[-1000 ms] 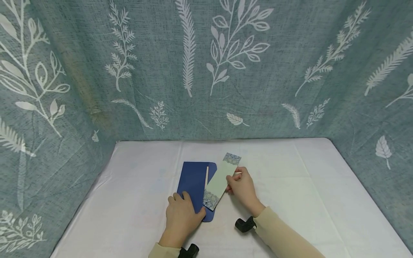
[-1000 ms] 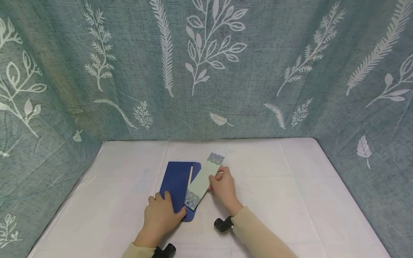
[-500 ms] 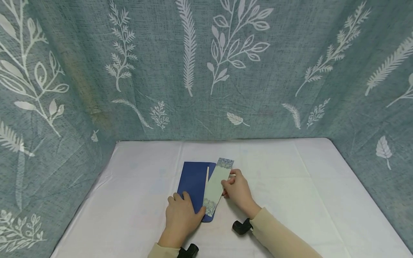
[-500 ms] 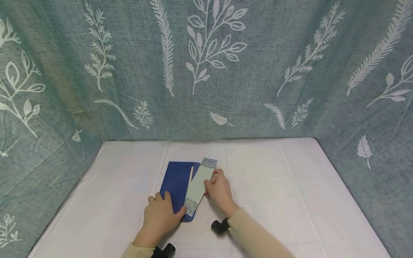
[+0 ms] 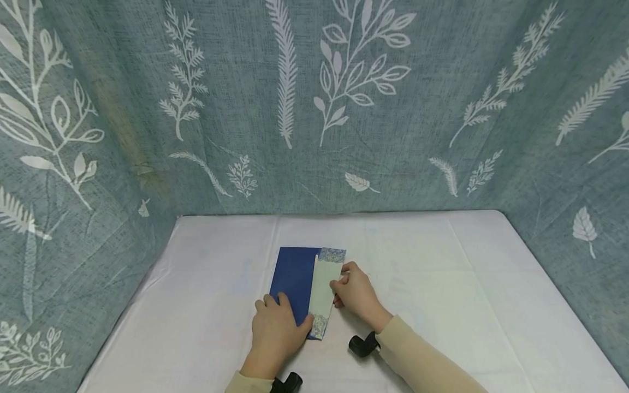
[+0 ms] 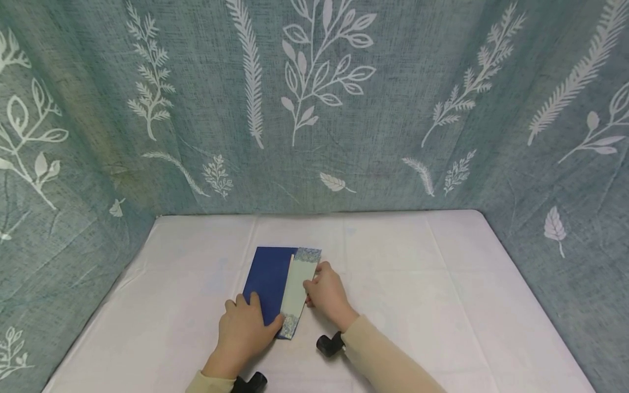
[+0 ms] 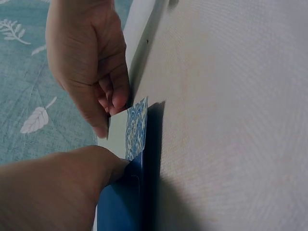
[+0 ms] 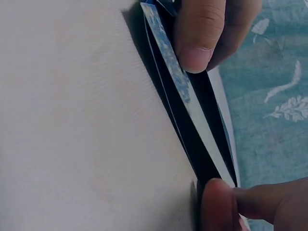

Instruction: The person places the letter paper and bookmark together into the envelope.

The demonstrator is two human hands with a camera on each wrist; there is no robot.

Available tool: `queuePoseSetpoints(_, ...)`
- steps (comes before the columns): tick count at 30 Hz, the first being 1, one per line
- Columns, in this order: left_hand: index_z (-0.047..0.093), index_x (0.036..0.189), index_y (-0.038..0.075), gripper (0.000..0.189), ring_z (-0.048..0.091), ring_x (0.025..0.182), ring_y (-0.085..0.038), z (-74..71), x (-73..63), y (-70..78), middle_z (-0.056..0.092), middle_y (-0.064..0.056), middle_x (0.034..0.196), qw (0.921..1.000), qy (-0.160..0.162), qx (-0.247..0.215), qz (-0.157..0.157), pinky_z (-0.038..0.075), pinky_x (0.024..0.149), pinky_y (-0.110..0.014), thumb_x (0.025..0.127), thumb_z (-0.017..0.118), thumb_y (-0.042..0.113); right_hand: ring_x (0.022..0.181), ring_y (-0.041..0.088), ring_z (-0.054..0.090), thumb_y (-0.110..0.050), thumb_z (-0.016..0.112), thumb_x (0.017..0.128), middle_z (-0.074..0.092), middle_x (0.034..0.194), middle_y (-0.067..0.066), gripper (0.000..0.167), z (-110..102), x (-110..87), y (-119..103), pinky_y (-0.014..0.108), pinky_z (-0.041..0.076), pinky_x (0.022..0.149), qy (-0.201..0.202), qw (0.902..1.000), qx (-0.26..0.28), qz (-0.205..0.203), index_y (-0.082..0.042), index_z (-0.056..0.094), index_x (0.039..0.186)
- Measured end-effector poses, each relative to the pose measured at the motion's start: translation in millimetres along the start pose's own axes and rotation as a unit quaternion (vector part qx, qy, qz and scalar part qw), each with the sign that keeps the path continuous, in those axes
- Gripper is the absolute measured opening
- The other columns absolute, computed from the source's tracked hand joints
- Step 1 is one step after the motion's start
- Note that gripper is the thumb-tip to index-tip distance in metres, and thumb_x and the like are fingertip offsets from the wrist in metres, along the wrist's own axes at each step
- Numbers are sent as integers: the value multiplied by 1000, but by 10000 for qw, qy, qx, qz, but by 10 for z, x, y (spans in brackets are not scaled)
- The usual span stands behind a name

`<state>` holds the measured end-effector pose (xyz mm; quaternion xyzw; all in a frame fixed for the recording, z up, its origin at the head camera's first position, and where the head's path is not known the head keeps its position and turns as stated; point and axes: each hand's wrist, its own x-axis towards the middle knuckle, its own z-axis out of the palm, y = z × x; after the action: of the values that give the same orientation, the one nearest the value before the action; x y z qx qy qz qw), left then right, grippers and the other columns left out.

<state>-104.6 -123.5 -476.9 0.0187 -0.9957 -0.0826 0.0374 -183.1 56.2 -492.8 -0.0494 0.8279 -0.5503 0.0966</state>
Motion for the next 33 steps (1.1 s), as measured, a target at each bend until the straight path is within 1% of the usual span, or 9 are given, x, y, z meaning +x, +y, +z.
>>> queuePoseSetpoints(4, 51, 127, -16, 91, 50, 100, -50, 0, -4, -11, 49, -39, 112, 10000, -12, -11, -26, 51, 66, -51, 79, 65, 60, 47, 18, 62, -8, 62, 92, 62, 73, 8, 40, 9, 13, -21, 32, 53, 48, -183, 9998, 26, 84, 9, 43, 122)
queuePoseSetpoints(6, 51, 126, -16, 91, 50, 100, -49, -1, -7, -17, 49, -39, 112, 10000, 0, -11, -24, 51, 65, -51, 78, 65, 60, 46, 18, 62, -8, 63, 92, 62, 72, 8, 41, 14, 22, -26, 32, 53, 48, -207, 9997, -10, 95, 9, 42, 122)
queuePoseSetpoints(13, 52, 126, -16, 90, 50, 100, -49, -15, -11, -30, 50, -39, 112, 10000, 43, 0, 7, 51, 65, -50, 79, 64, 60, 46, 19, 62, -9, 64, 91, 63, 71, 8, 66, 29, 40, -39, 32, 53, 49, -140, 9998, -79, 117, 5, 27, 143)
queuePoseSetpoints(19, 52, 127, -15, 90, 50, 99, -48, -23, -11, -20, 50, -38, 112, 10000, -12, 15, 20, 51, 65, -50, 79, 64, 61, 47, 18, 62, -10, 65, 91, 63, 71, 6, 67, 32, 44, -58, 31, 53, 51, -158, 9995, -265, 81, 4, 28, 145)
queuePoseSetpoints(22, 53, 126, -15, 90, 50, 97, -48, -30, -18, -15, 51, -37, 110, 10000, 19, 5, 16, 50, 64, -50, 79, 64, 61, 47, 17, 62, -10, 65, 91, 63, 70, 4, 67, 52, 63, -65, 30, 52, 52, -115, 9992, -373, 61, 4, 29, 145)
queuePoseSetpoints(27, 53, 126, -14, 90, 50, 97, -47, -29, -31, -16, 51, -36, 108, 9999, 104, 0, 29, 50, 62, -49, 79, 64, 62, 47, 16, 62, -11, 66, 90, 62, 70, 3, 65, 83, 92, -81, 30, 52, 51, -72, 9992, -392, 19, 5, 32, 144)
queuePoseSetpoints(30, 53, 126, -14, 90, 50, 98, -48, -29, -34, -20, 51, -36, 108, 9999, 107, 19, 41, 50, 63, -50, 79, 63, 62, 48, 17, 62, -10, 65, 91, 62, 71, 4, 65, 80, 99, -100, 30, 52, 53, -186, 9994, -292, 16, 6, 32, 144)
queuePoseSetpoints(33, 53, 126, -14, 91, 50, 99, -48, -34, -32, -26, 51, -35, 109, 10000, 46, 35, 38, 50, 65, -50, 79, 63, 62, 52, 17, 63, -7, 66, 89, 63, 72, 7, 67, 60, 104, -121, 31, 53, 56, -492, 9987, -48, 132, 6, 31, 144)
